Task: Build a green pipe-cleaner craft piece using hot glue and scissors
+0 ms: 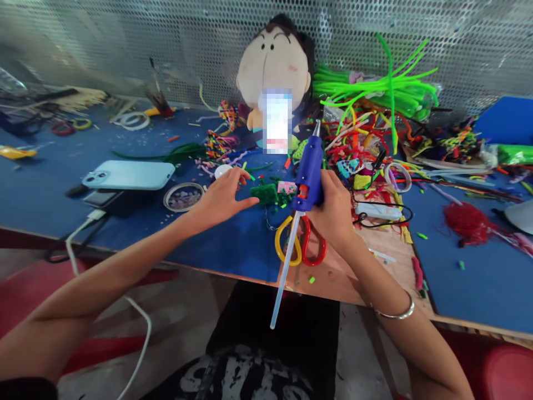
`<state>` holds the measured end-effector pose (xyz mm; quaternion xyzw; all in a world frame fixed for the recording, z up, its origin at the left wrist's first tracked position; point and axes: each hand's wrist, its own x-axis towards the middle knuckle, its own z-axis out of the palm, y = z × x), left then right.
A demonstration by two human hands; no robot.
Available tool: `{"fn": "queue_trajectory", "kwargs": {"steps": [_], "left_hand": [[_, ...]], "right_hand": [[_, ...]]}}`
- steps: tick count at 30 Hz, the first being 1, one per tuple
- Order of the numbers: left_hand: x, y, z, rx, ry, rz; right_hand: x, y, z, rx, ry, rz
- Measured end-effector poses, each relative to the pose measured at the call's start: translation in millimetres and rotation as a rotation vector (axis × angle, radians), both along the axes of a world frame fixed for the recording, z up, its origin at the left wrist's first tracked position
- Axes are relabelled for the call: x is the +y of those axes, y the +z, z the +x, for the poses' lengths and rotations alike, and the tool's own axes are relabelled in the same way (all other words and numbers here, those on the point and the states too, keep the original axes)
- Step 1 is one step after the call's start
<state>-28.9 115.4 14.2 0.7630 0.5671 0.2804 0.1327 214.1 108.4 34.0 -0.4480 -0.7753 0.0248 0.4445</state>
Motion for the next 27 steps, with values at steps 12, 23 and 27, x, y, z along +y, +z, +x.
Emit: {"fn": "queue_trajectory", "kwargs": {"steps": [12,23,27], "left_hand": [[38.4,-4.3,11.4,-0.060,-0.242,-0.007],[30.5,-3.5,-7.7,-0.780,-0.562,-0.206],[24.7,2.3,-11.5,-0.747,-0.540,-0.183]], "right_hand": [[-8.3,13.2,12.1,0.224,0.249,-0.377],[-23.1,23.9,20.8,-0.045,0.372,-0.132],[-24.9,23.8,21.1,-0.173,0.322,-0.072]]}}
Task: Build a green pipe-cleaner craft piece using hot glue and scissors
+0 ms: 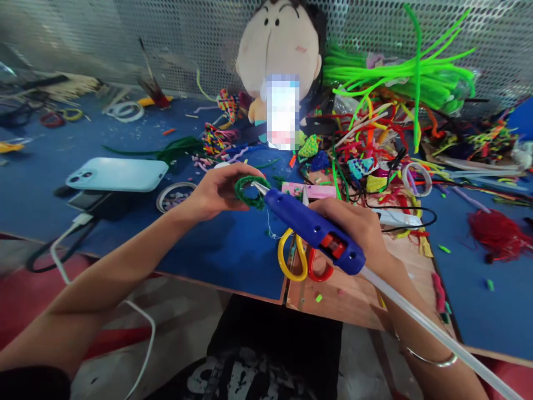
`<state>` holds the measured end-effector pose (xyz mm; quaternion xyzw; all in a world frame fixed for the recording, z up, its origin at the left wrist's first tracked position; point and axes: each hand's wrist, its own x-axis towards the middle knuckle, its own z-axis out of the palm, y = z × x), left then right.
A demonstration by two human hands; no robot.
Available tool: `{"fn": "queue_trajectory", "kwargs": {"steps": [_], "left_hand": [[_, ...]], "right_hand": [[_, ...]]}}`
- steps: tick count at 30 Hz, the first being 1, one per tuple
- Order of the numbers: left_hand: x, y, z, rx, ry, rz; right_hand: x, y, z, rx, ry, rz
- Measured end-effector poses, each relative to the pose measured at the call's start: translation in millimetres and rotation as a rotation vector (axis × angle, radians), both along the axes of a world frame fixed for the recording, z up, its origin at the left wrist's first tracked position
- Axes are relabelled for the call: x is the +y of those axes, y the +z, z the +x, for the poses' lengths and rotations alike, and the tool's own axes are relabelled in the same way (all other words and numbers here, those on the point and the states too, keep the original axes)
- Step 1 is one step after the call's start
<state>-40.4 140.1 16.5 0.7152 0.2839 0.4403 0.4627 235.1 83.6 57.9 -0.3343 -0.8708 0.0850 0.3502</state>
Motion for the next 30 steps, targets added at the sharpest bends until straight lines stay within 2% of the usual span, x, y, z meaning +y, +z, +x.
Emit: {"fn": "queue_trajectory", "kwargs": {"steps": [2,7,15,23,30], "left_hand": [[-2.0,1.6,-0.8,0.025,0.021,0.043],[-5.5,2.4,-0.3,0.060,0.028,0.121],[-11.0,4.7,1.8,0.100,0.029,0.179],[-12.4,2.9,1.7,0.126,0.062,0.267],[-10.5,0.2,1.3,0.109,0.081,0.335]], "right_hand": [[-0.4,-0.4,-1.1,-0.052,-0.011,0.044],[3.4,-4.8,-2.2,-0.128,0.072,0.168],[5.3,-10.6,-1.8,-0.179,0.018,0.260],[7.1,-14.3,-0.7,-0.188,-0.002,0.296],[3.3,-2.9,-5.0,-0.262,-0.006,0.252]]}}
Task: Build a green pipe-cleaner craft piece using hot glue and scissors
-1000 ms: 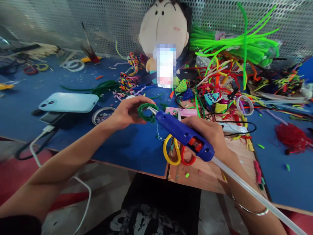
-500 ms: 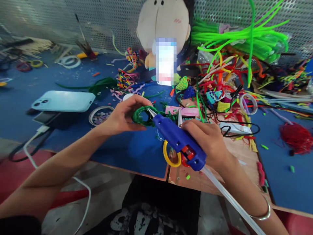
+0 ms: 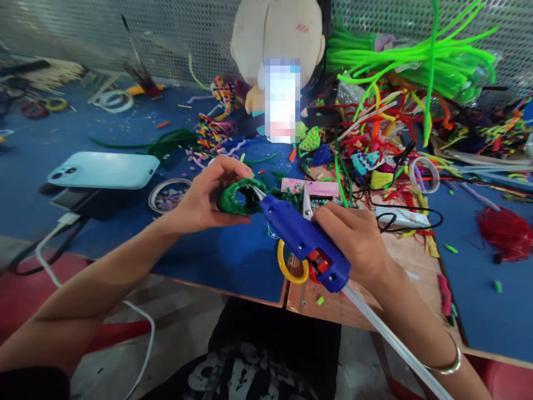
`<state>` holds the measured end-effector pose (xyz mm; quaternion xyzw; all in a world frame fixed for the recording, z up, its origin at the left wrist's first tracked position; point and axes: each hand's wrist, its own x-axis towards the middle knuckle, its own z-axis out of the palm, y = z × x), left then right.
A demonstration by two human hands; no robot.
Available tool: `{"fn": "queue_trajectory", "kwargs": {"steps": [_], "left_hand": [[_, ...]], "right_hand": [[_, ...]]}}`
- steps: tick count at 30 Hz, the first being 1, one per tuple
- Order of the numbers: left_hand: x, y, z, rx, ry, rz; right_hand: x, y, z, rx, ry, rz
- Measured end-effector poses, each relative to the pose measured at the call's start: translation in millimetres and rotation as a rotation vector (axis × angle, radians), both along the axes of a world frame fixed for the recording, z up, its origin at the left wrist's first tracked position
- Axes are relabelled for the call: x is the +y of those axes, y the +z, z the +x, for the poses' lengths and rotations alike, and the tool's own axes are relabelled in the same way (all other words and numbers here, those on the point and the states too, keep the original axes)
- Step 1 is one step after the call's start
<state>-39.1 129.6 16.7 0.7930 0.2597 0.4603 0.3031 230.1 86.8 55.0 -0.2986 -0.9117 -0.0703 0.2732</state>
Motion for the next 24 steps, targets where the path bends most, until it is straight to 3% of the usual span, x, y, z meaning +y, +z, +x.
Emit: {"fn": "queue_trajectory", "kwargs": {"steps": [9,24], "left_hand": [[-2.2,-2.8,0.6,-0.001,0.051,0.006],[-3.1,-5.5,2.3,-0.032,0.028,0.049]], "right_hand": [[4.9,-11.3,5.3,0.056,0.005,0.080],[3.9,-12.3,4.8,-0.007,-0.043,0.152]]}}
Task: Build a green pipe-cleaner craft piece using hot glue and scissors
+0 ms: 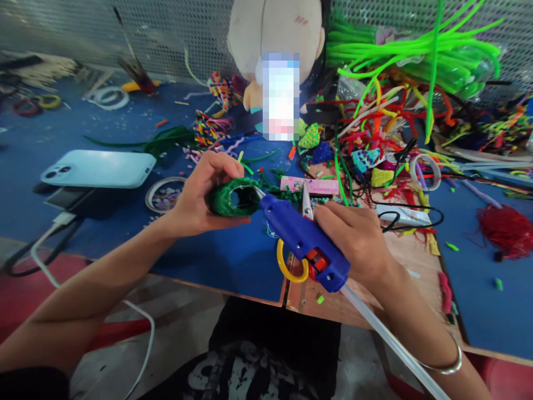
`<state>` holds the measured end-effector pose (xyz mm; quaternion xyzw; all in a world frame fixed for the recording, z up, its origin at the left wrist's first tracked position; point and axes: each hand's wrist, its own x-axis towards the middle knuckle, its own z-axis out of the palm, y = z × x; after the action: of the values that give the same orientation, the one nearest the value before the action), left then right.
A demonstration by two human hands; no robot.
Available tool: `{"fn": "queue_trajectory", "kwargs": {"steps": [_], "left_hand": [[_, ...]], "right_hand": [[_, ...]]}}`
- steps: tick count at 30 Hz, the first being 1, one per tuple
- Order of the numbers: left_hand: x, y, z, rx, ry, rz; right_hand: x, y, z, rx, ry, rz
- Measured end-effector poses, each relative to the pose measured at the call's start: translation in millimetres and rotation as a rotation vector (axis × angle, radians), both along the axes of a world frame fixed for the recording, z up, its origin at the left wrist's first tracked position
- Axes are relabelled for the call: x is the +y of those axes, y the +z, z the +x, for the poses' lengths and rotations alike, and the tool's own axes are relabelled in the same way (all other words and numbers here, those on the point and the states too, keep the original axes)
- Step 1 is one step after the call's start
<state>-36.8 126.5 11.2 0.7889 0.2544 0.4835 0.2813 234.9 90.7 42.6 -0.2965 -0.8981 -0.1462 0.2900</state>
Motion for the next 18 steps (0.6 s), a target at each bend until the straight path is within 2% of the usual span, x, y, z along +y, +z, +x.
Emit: {"fn": "queue_trajectory", "kwargs": {"steps": [6,9,13,18], "left_hand": [[0.1,-0.3,0.1,-0.003,-0.014,0.005],[0.8,-0.7,0.2,-0.017,-0.028,0.029],[0.7,-1.0,0.6,-0.024,-0.036,0.029],[0.9,-1.8,1.4,-0.008,-0.015,0.044]], "right_hand": [[-0.9,1.1,-1.0,0.005,-0.007,0.016],[-4.3,7.0,-3.8,-0.014,0.006,-0.009],[-10.2,16.4,-7.9,-0.102,-0.042,-0.050],[-11.2,17.9,-8.6,-0.095,-0.043,-0.005]]}}
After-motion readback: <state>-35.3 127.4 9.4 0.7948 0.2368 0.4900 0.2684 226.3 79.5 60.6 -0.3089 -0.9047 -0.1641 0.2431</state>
